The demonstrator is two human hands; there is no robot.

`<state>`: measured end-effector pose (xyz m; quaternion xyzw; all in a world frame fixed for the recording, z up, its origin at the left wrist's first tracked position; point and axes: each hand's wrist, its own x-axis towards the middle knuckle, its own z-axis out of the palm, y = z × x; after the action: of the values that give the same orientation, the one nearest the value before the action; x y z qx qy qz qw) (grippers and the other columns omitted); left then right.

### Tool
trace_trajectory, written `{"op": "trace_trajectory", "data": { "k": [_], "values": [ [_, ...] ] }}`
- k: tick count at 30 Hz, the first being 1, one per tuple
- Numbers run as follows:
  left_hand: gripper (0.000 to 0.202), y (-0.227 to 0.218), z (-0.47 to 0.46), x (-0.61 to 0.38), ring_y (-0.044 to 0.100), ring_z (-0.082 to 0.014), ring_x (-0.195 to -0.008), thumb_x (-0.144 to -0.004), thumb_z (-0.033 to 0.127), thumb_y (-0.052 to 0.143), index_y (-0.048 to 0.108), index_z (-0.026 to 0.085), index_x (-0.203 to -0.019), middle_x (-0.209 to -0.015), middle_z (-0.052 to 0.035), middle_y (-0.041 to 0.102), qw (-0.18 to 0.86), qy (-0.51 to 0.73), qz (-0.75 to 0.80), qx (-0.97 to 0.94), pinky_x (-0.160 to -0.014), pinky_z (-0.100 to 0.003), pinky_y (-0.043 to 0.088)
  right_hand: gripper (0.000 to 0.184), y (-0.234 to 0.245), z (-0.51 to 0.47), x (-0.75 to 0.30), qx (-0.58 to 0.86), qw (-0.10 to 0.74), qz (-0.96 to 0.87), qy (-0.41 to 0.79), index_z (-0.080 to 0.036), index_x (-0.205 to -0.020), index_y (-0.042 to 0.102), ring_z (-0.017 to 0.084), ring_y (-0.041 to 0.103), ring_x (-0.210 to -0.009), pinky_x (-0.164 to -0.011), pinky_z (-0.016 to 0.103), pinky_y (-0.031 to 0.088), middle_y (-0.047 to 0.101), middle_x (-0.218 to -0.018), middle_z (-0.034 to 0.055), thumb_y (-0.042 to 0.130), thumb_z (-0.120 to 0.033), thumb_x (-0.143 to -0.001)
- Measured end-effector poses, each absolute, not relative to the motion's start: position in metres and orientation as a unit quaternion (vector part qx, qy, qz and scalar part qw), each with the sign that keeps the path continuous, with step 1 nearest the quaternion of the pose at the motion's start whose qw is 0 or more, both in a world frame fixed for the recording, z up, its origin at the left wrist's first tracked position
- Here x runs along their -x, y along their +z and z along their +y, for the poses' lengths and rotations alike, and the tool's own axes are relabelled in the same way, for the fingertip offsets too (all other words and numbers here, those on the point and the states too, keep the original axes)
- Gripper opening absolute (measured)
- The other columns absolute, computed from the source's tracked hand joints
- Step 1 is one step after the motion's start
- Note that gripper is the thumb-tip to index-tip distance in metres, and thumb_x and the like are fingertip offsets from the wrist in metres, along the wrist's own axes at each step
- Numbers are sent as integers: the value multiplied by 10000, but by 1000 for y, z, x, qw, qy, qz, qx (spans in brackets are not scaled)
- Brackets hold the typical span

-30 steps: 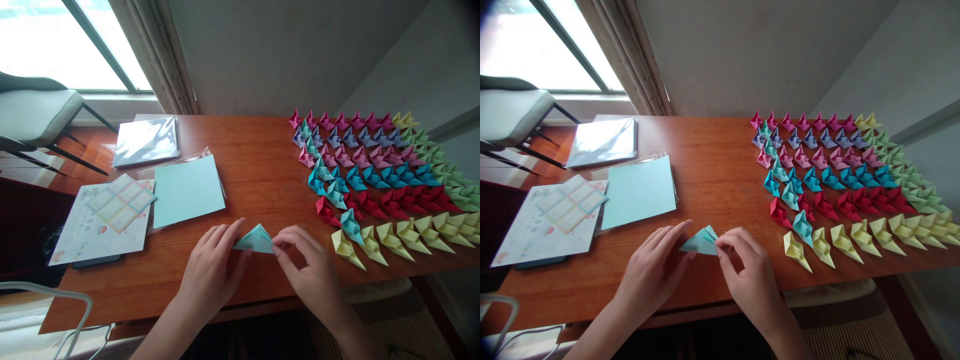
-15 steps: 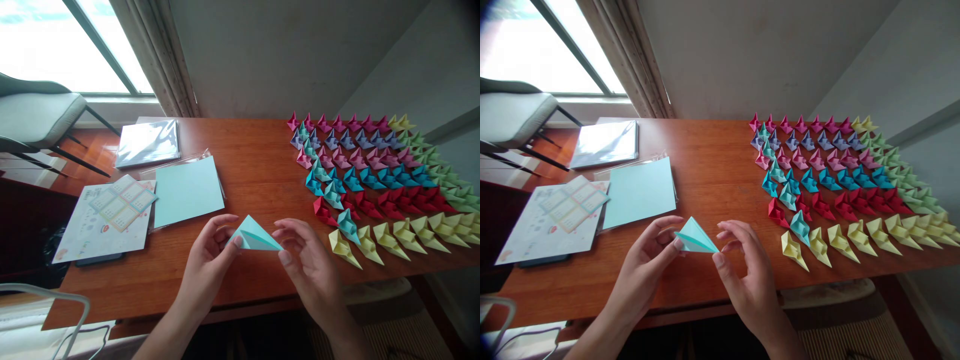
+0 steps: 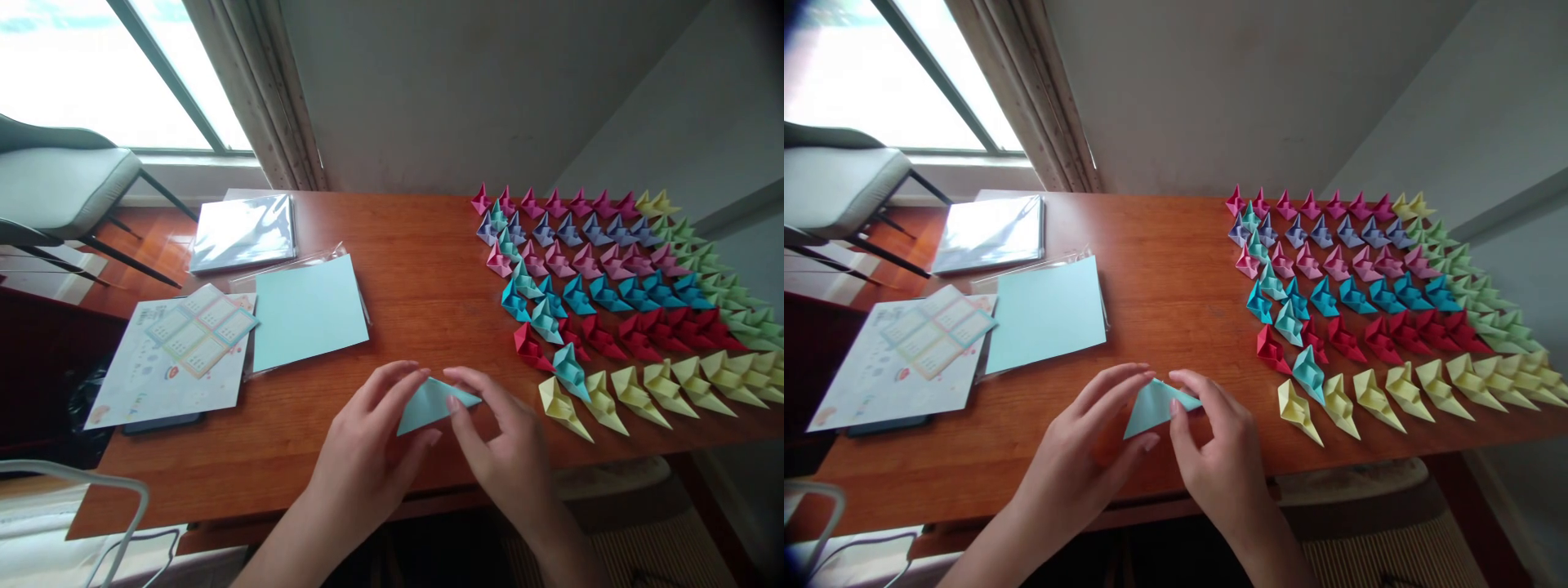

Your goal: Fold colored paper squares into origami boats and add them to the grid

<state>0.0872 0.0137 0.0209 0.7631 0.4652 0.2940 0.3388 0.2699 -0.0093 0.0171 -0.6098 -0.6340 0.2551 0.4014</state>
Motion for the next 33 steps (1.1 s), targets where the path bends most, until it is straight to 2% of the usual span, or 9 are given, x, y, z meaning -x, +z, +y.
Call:
{"op": "trace_trajectory", "data": {
  "k": [3,5,12,17,19,22,28,31,33],
  "values": [
    [359,23,16,-87,651,-244,-1140,-914,220,618,618,232,-1272,-1278,-106,649,310,260,459,-791,-948,-364,562,264,19,-10,-269,608,395,-641,251,-243,-1178,647,167,720,-936,-829,251,583,751,-1071,28,604,-179,-925],
    [351,22,17,-87,661,-239,-1115,-904,222,634,619,220,-1255,-1258,-105,664,336,263,461,-778,-939,-359,567,251,21,-10,-268,607,398,-635,264,-256,-1173,649,153,712,-883,-806,239,578,745,-1023,12,618,-201,-929],
    [370,21,18,-90,700,-195,-975,-912,232,670,593,217,-1273,-1174,-88,699,578,318,427,-618,-897,-332,586,334,18,-12,-270,565,429,-586,391,-340,-1269,592,144,675,-918,-833,251,566,683,-1041,-13,635,-261,-948],
    [352,19,17,-92,701,-212,-982,-916,277,690,590,200,-1244,-1103,-90,716,686,358,410,-484,-897,-348,588,365,14,-15,-270,565,443,-574,393,-328,-1296,575,179,646,-1049,-894,302,570,628,-1194,34,626,-232,-947],
    [341,16,17,-92,695,-207,-980,-907,286,707,594,203,-1218,-1068,-78,717,701,368,410,-453,-885,-327,580,394,13,-15,-270,570,466,-562,377,-319,-1319,555,188,641,-1066,-873,314,586,587,-1272,57,620,-216,-945],
    [344,14,17,-93,683,-201,-975,-895,306,724,598,194,-1195,-1045,-75,710,710,377,415,-427,-863,-299,571,371,13,-14,-271,569,475,-563,366,-306,-1294,578,189,643,-1070,-875,321,599,578,-1275,66,618,-195,-942],
    [340,14,17,-96,679,-192,-997,-913,299,705,592,198,-1217,-1073,-74,716,725,378,402,-412,-866,-279,569,389,14,-16,-270,552,483,-578,358,-293,-1302,591,246,571,-1254,-943,380,602,552,-1362,88,618,-168,-934],
    [330,13,17,-97,679,-179,-1001,-909,296,711,603,194,-1204,-1085,-68,717,716,396,413,-400,-867,-250,565,331,15,-18,-268,566,506,-572,310,-280,-1234,618,223,609,-1170,-905,360,602,592,-1272,79,605,-142,-933],
    [338,12,17,-97,681,-183,-1007,-904,292,717,598,189,-1203,-1093,-71,716,714,403,421,-389,-879,-259,567,288,17,-18,-266,580,488,-586,286,-270,-1186,633,196,631,-1083,-898,334,585,623,-1176,61,613,-142,-929]
  ]
}}
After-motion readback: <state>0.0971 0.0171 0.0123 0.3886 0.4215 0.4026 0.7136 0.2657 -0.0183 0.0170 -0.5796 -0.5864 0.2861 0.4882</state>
